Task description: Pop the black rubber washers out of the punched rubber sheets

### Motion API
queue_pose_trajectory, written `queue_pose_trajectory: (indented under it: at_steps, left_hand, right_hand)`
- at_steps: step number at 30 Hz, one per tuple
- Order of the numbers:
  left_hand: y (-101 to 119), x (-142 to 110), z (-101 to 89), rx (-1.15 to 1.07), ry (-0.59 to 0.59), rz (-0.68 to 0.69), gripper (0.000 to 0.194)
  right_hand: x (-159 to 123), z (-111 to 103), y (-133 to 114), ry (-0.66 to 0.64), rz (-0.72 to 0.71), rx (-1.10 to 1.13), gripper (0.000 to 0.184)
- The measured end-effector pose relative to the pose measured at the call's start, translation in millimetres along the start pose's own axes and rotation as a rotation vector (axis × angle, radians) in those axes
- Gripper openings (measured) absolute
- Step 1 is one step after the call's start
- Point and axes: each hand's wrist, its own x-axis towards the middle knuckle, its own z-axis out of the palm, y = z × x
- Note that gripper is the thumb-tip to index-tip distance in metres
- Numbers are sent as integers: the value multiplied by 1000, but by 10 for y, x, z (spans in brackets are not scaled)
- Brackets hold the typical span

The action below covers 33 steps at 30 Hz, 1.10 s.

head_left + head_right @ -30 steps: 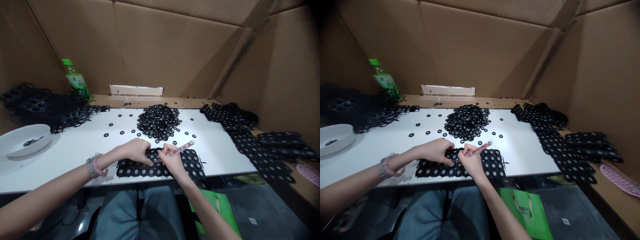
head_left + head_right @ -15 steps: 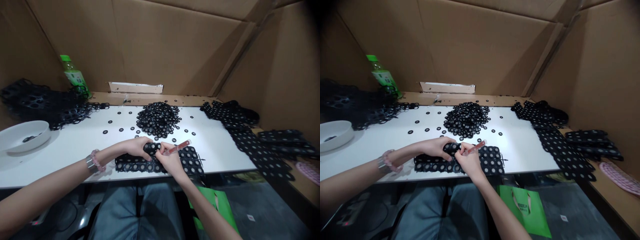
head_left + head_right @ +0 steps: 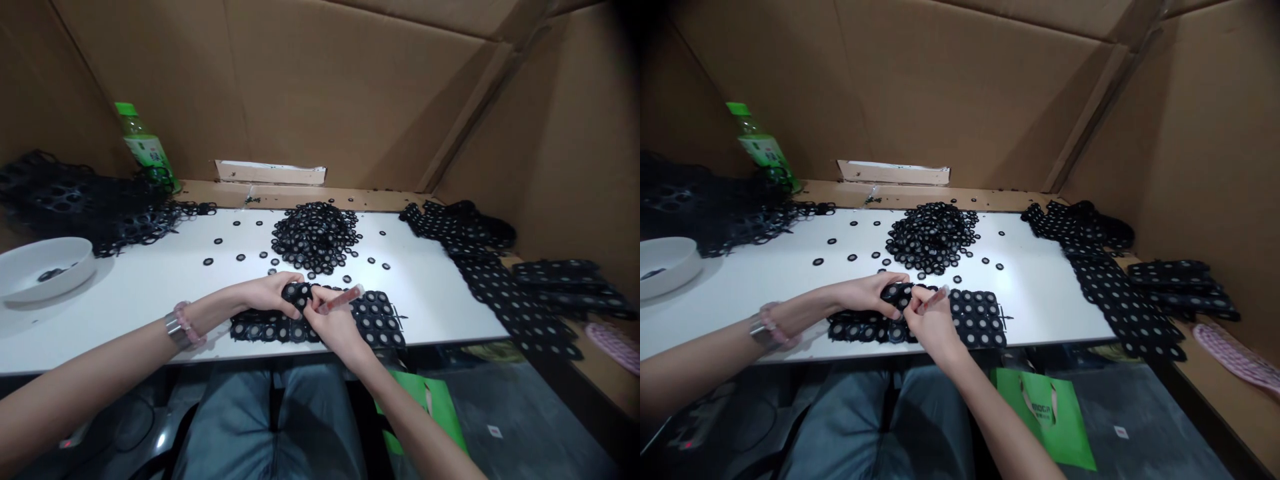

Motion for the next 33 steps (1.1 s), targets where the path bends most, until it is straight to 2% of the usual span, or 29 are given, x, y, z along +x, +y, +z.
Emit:
queue_pose_trajectory:
  at_steps: [2, 8, 12, 16, 21, 25, 30, 33]
  left_hand:
    - [0, -2, -1, -23, -11, -10, 34]
    - [169, 13, -3, 72, -63, -202, 48]
    - [258, 53, 12, 172, -123, -251, 47]
    - [247, 89, 38, 153, -152, -182, 35]
    - [199, 85, 94, 82, -106, -202, 26]
    - [207, 51, 133, 66, -5, -186, 26]
    - [225, 31, 118, 20, -36, -140, 24]
    - [203, 35, 114, 24, -37, -135, 24]
  right_hand:
    - [7, -10, 4, -4, 9, 30, 26]
    - [33, -203, 68, 67, 227, 278, 27]
    - [4, -293, 74, 50, 229, 256, 27]
    - [-28, -289, 47, 41, 209, 193, 27]
    - [-38, -268, 50, 45, 184, 139, 27]
    - [-36, -267, 54, 46, 173, 137, 26]
    - [-34, -278, 53, 68, 179, 145, 25]
    - [-41, -263, 63, 74, 136, 92, 26]
